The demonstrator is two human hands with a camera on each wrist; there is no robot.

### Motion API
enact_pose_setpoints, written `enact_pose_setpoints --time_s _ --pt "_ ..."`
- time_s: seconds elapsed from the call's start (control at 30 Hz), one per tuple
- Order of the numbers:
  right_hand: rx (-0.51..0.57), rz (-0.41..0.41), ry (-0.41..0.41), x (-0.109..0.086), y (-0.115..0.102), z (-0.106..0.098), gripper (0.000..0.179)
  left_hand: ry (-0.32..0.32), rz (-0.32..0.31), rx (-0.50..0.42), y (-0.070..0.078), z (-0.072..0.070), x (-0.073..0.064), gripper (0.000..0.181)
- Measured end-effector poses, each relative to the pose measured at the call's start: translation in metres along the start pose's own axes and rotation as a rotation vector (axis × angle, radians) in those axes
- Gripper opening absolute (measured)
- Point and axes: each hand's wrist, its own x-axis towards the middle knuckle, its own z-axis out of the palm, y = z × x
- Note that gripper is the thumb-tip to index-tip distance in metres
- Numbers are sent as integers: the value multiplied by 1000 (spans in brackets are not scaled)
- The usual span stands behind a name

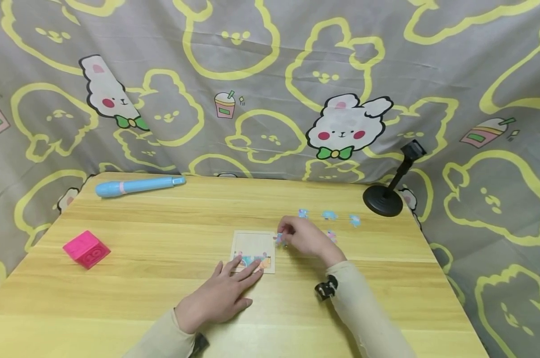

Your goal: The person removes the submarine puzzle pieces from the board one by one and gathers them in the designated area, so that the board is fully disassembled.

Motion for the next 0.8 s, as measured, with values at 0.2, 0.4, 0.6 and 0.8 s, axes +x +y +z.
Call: enact_pose_setpoints --time_s 0.2,0.4,0.6,0.8 --pt "71 58 37 -24 23 -31 8 -14 -4 -9 0 2 0 61" --pt "103 158 51 -48 46 -59 9 -31 -22 -24 0 1 0 60" --pt "78 184 85 -67 72 -78 9 -42 -25 -22 0 0 -1 61" --pt "18 238 108 -80 94 -85 8 -41 -24 -30 1 0 0 61"
